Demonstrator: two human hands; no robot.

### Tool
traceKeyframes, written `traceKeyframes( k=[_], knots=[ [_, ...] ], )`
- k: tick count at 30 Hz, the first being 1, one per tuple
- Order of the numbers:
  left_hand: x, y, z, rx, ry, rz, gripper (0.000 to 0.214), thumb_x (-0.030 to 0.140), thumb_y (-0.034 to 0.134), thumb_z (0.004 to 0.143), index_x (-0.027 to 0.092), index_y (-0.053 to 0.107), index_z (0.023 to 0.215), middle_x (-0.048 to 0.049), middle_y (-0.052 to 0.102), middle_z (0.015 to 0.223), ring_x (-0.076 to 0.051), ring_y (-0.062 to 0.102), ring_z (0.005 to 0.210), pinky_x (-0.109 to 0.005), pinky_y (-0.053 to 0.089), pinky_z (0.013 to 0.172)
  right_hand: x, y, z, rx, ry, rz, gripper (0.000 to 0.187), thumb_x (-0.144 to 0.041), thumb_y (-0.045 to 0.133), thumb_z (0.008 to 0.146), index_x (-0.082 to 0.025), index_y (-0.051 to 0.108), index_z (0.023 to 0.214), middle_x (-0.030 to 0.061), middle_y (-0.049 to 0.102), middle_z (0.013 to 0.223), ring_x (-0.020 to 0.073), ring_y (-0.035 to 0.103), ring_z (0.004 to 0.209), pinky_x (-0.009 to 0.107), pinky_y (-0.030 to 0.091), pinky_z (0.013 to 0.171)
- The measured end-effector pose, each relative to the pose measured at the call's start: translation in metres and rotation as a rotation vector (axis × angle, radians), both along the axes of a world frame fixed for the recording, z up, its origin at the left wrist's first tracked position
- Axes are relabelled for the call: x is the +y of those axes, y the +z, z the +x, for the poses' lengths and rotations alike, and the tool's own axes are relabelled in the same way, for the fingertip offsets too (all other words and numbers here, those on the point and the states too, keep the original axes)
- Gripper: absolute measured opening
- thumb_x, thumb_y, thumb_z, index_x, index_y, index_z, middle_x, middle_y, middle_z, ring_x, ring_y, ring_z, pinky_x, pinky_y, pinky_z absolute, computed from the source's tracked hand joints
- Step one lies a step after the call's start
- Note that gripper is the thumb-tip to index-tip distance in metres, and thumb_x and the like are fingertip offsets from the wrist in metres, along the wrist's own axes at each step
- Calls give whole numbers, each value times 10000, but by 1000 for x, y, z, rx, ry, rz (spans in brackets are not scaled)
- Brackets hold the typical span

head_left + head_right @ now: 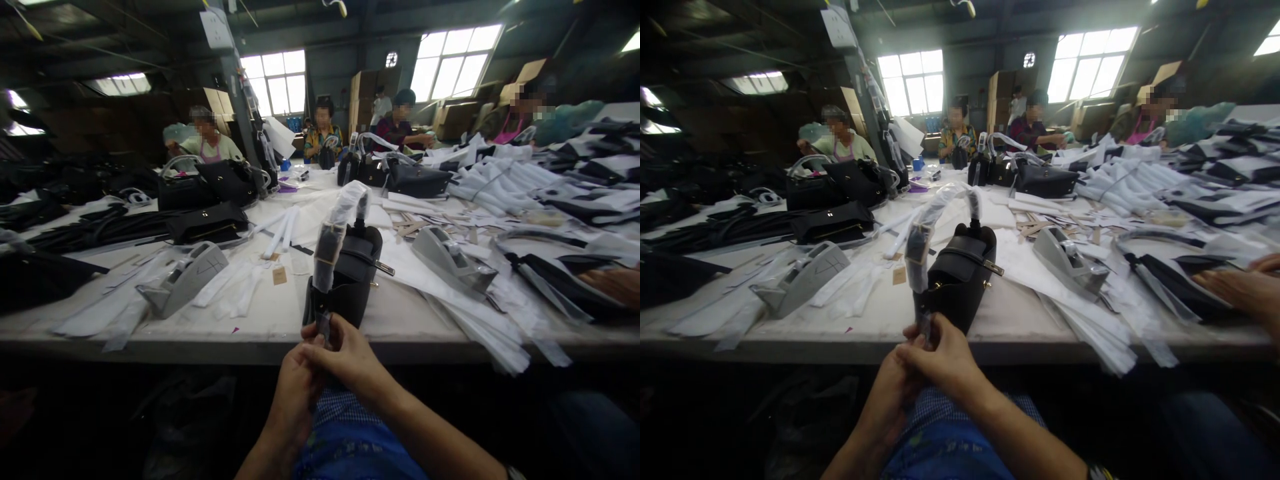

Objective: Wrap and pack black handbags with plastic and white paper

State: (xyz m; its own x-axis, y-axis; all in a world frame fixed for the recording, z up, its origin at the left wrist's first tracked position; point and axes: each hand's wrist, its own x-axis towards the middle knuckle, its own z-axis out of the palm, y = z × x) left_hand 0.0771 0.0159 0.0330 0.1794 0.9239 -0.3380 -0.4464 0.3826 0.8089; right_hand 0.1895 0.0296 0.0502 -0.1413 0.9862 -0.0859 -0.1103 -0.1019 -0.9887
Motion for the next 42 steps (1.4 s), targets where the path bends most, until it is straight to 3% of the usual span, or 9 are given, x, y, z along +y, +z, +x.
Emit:
traceKeyframes(
  k=[4, 8, 15, 20, 24, 27, 33, 38, 42],
  knots=[
    [-1, -6, 9, -35, 63, 56, 531, 426, 761, 806, 170, 624, 1252, -72, 734, 911, -196, 688, 815, -268, 525, 733, 2, -6, -17, -199, -226, 77, 274, -347, 787, 729, -158, 643, 864, 43, 690, 843, 196, 637, 787, 291, 506, 711],
    [-3, -9, 12, 6, 86, 78, 477, 416, 752, 815, 163, 657, 1207, -74, 739, 899, -209, 689, 833, -278, 523, 742, 3, -7, -21, -190, -315, 104, 270, -406, 749, 777, -170, 622, 812, 39, 676, 784, 197, 627, 748, 294, 501, 682],
    [-1, -12, 9, 85, 91, 88, 353, 500, 725, 821, 152, 675, 862, 29, 574, 636, -76, 497, 549, -174, 365, 505, 0, -10, -19, 70, -243, 123, 365, -514, 617, 906, -159, 699, 912, 86, 728, 907, 214, 677, 860, 315, 548, 802],
    [0, -12, 7, 140, 77, 84, 440, 559, 713, 805, 160, 549, 720, 83, 365, 554, -31, 246, 452, -158, 180, 399, 2, -17, -7, 132, -164, 76, 440, -553, 585, 918, -151, 751, 984, 22, 645, 637, 113, 511, 519, 259, 499, 587],
    [1, -7, 4, 170, 22, 70, 454, 585, 655, 840, 173, 519, 708, 99, 292, 518, -34, 174, 428, -162, 136, 382, 7, -19, 9, 218, -12, 65, 493, -580, 534, 942, -149, 756, 1030, 66, 708, 787, 115, 550, 555, 261, 493, 594],
    [1, -8, 5, 179, -12, 79, 459, 594, 641, 846, 171, 528, 709, 96, 309, 518, -33, 171, 421, -165, 138, 381, 9, -17, 13, 107, -7, 121, 526, -602, 510, 948, -143, 765, 983, 59, 707, 757, 131, 602, 587, 270, 514, 651],
    [2, -15, 0, 298, -52, 150, 556, 685, 503, 881, 163, 606, 722, 38, 438, 497, -75, 329, 422, -195, 243, 401, 12, -4, 16, -176, -30, 117, 502, -599, 525, 934, -151, 720, 819, -16, 555, 477, 124, 520, 409, 226, 381, 424],
    [12, -5, -21, 700, 116, 369, 491, 661, 525, 875, 217, 715, 959, -85, 717, 995, -274, 645, 955, -358, 485, 872, 8, 3, 43, -568, -103, 346, 542, -527, 442, 991, -185, 695, 656, 49, 694, 644, 170, 653, 619, 259, 453, 604],
    [45, 7, -15, 984, 249, 632, 671, 588, 656, 809, 302, 480, 1389, -80, 485, 1485, -352, 496, 1291, -488, 371, 1075, -4, -16, 45, -467, -165, 298, 526, -513, 436, 1001, -203, 724, 689, 44, 721, 670, 176, 686, 644, 269, 484, 647]
  ],
)
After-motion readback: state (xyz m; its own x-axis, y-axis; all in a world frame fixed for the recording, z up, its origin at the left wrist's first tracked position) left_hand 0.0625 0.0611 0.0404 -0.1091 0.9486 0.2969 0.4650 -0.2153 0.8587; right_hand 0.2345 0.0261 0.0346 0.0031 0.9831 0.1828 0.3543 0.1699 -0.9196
